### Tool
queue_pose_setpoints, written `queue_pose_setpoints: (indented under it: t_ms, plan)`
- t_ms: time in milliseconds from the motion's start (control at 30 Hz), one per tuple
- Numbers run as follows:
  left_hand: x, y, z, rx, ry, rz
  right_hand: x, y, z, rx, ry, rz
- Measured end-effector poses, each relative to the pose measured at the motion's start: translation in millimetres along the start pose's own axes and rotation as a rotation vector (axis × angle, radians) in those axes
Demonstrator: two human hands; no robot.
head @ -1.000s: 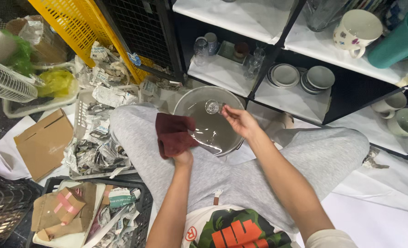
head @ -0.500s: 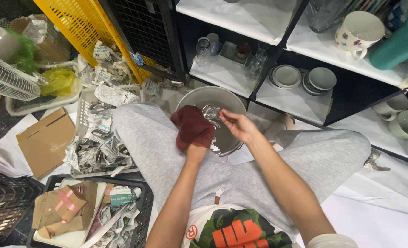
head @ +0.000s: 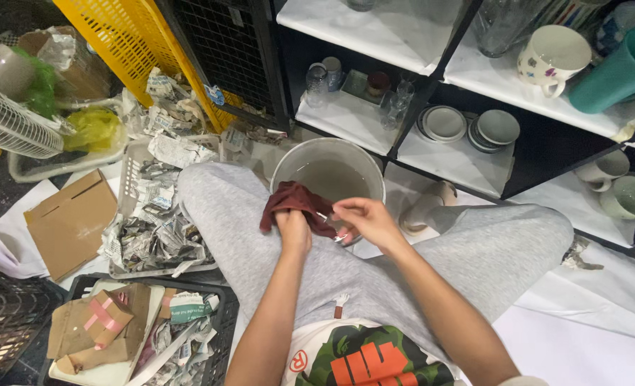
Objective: The person sits on the floor and wipes various ceramic dishes and glassware with a red cloth. They take items from a shelf, wipe them, and place them back on the shelf.
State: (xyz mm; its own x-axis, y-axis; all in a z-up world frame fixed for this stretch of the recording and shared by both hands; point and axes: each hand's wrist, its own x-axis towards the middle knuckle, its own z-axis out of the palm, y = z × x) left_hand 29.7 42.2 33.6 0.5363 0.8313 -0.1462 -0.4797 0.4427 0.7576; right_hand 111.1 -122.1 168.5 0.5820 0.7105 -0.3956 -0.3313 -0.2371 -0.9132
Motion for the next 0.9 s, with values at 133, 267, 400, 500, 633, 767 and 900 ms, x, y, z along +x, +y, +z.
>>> queue_pose_setpoints:
  t_ms: [133, 267, 400, 500, 633, 767, 900]
  plan:
    - [-6.5, 10.1, 11.1, -0.101, 0.018, -0.203, -18.8, 5.0, -5.6, -0.162, 0.012, -0.184]
    - [-14.3, 7.0, 15.6, -0.08, -0.084, -0.262, -35.3, 5.8, 0.3, -0.309, 0.06, -0.422]
    - [-16.8, -3.7, 9.8, -0.078, -0.123, -0.291, -48.2, -2.4, 11.1, -0.453, 0.034, -0.614]
    - [-9.1, -6.9, 6.1, -0.123, -0.073, -0.433, -52.8, -8.7, 16.5, -0.454, 0.008, -0.576]
    - [-6.8, -8.2, 1.8, -0.072, -0.081, -0.525, -55.4, -5.6, 17.3, -0.481, -0.001, -0.608]
    - [-10.4, -3.4, 4.8, -0.159, -0.182, -0.517, -50.2, 1.7, 12.5, -0.514, 0.027, -0.675]
    - [-15.0, 8.3, 9.3, -0.149, -0.214, -0.614, -42.5, 8.1, 5.0, -0.523, 0.103, -0.779]
